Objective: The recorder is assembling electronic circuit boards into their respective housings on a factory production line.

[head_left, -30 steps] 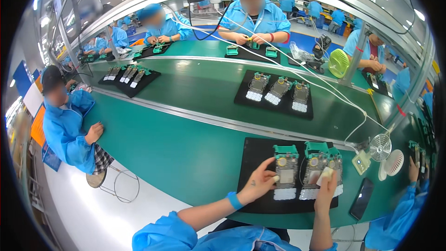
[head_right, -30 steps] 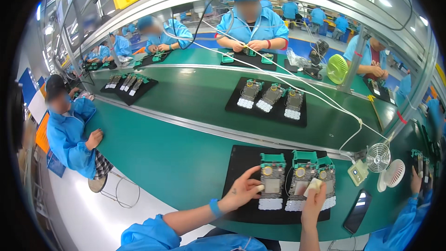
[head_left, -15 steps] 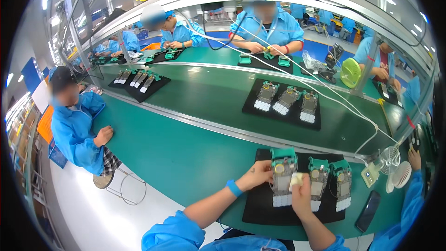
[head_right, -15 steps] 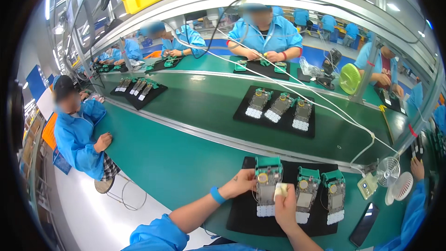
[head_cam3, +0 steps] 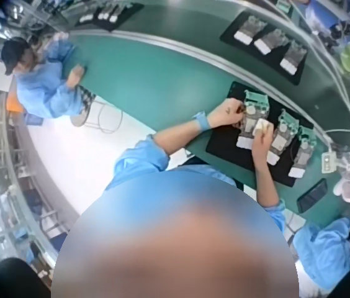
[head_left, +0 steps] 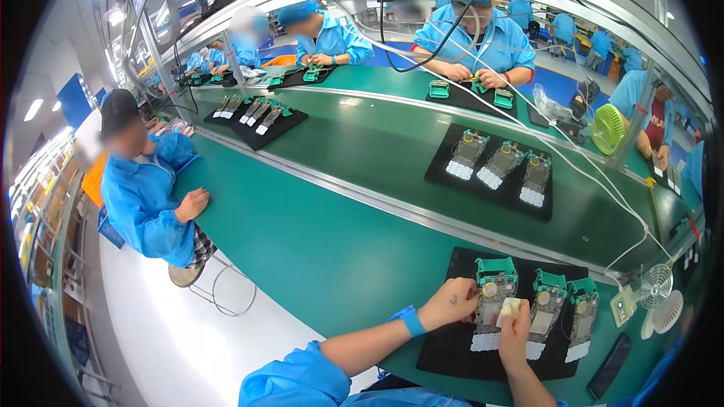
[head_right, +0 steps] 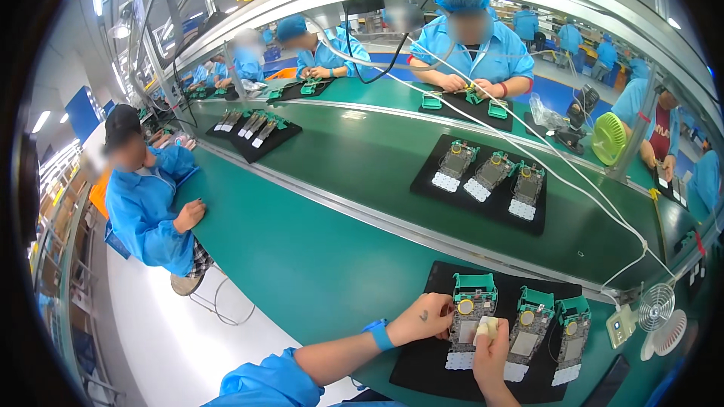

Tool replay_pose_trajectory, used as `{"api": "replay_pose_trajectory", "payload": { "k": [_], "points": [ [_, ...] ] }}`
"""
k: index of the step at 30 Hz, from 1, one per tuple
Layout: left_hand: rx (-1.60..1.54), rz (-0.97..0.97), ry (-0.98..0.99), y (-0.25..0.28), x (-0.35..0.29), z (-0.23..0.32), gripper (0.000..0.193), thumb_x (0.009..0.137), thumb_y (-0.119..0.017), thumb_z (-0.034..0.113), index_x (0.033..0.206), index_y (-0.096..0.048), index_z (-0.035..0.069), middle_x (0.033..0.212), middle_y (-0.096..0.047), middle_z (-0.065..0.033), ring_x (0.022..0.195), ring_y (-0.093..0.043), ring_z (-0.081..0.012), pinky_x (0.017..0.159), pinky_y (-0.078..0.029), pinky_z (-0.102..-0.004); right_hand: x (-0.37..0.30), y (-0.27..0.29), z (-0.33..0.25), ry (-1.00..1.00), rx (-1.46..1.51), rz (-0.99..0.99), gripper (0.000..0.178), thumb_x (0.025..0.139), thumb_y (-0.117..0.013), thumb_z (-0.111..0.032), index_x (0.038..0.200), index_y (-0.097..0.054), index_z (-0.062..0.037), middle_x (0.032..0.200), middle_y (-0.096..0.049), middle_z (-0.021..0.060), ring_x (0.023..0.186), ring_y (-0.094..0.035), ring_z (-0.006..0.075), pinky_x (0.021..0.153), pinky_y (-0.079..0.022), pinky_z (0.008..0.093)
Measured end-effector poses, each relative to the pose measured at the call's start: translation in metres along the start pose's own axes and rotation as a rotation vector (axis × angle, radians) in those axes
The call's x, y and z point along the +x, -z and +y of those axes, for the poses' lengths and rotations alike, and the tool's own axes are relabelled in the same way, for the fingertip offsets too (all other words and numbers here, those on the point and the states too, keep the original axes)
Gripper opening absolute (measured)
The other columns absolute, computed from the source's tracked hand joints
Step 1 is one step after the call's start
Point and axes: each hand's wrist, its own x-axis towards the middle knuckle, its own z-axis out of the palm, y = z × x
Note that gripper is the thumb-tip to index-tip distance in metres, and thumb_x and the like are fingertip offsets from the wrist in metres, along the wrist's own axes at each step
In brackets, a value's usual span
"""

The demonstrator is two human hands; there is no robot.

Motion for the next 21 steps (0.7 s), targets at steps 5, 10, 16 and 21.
{"api": "replay_pose_trajectory", "payload": {
  "k": [5,10,16,21],
  "points": [
    [0.033,0.010,-0.021,-0.0003,-0.0026,0.0001,0.017,0.086,-0.050,0.007,0.084,-0.053,-0.010,0.066,-0.061,-0.0121,0.054,-0.065,-0.0175,0.047,-0.053,-0.0277,-0.0016,-0.0015,-0.0024,-0.010,0.032,-0.006,0.011,0.087,-0.043,-0.004,0.097,-0.043,-0.0024,0.084,-0.048,0.0020,0.072,-0.045,0.0061,0.061,-0.040,0.0206],
    [0.040,0.029,-0.054,0.0001,-0.0036,-0.0061,0.017,0.086,-0.051,0.007,0.084,-0.053,-0.010,0.065,-0.061,-0.0126,0.052,-0.064,-0.0184,0.045,-0.052,-0.0284,-0.0042,-0.0051,-0.0087,-0.001,0.020,-0.014,0.010,0.087,-0.043,-0.005,0.097,-0.043,-0.0025,0.084,-0.048,0.0020,0.071,-0.045,0.0061,0.061,-0.040,0.0204],
    [0.044,0.030,-0.042,0.0032,-0.0044,-0.0086,0.016,0.085,-0.051,0.005,0.085,-0.053,-0.010,0.065,-0.061,-0.0130,0.051,-0.064,-0.0192,0.043,-0.052,-0.0285,-0.0049,-0.0069,-0.0067,0.003,0.004,-0.026,0.011,0.087,-0.044,-0.005,0.098,-0.044,-0.0024,0.083,-0.048,0.0021,0.070,-0.046,0.0066,0.061,-0.041,0.0211],
    [0.026,0.026,-0.025,0.0065,-0.0072,-0.0047,0.015,0.085,-0.051,0.004,0.085,-0.053,-0.011,0.064,-0.060,-0.0125,0.051,-0.064,-0.0188,0.043,-0.052,-0.0285,-0.0055,-0.0100,-0.0098,-0.012,-0.044,-0.023,0.011,0.087,-0.044,-0.006,0.098,-0.044,-0.0022,0.082,-0.050,0.0030,0.071,-0.048,0.0075,0.061,-0.041,0.0223]
  ]
}}
